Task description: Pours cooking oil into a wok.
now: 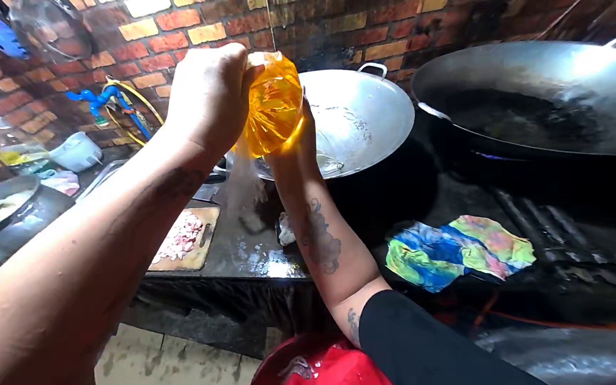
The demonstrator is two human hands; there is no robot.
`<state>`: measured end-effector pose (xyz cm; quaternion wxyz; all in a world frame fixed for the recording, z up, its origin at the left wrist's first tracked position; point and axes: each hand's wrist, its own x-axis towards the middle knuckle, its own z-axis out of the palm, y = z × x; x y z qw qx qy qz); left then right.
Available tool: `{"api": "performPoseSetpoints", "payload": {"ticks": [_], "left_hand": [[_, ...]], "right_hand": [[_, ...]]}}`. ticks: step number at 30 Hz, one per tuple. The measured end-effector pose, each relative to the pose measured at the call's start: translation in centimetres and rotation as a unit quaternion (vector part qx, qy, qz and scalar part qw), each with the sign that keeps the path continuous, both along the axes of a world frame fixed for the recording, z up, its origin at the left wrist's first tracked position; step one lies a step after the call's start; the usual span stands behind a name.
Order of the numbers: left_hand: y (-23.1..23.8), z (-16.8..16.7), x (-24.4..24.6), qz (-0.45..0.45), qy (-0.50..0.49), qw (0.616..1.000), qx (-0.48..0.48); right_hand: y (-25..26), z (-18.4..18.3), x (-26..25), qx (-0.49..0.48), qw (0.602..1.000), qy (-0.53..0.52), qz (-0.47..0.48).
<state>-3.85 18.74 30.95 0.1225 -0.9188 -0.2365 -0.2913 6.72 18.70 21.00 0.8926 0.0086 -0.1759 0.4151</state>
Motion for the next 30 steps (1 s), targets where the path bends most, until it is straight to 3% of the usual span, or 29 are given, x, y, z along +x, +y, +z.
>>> {"api": "performPoseSetpoints", "payload": {"ticks": [16,23,27,30], "left_hand": [[4.8,4.8,5.3,0.078,0.013,0.997,0.012],[6.6,5.3,2.4,0.149,0.014,0.988,0.035],[6.6,4.9,-0.6,0.16,0.019,0.985,0.061],[5.8,4.5,-2.7,0.178,0.017,0.982,0.068]], "right_hand": [[7.6,5.6,5.8,0.004,0.998,-0.054,0.024],[11.1,6.4,3.0,0.009,0.991,-0.075,0.113],[10.9,5.6,-0.4,0.053,0.982,-0.078,0.161],[9.7,5.2,-2.8,0.013,0.98,-0.097,0.173]]}}
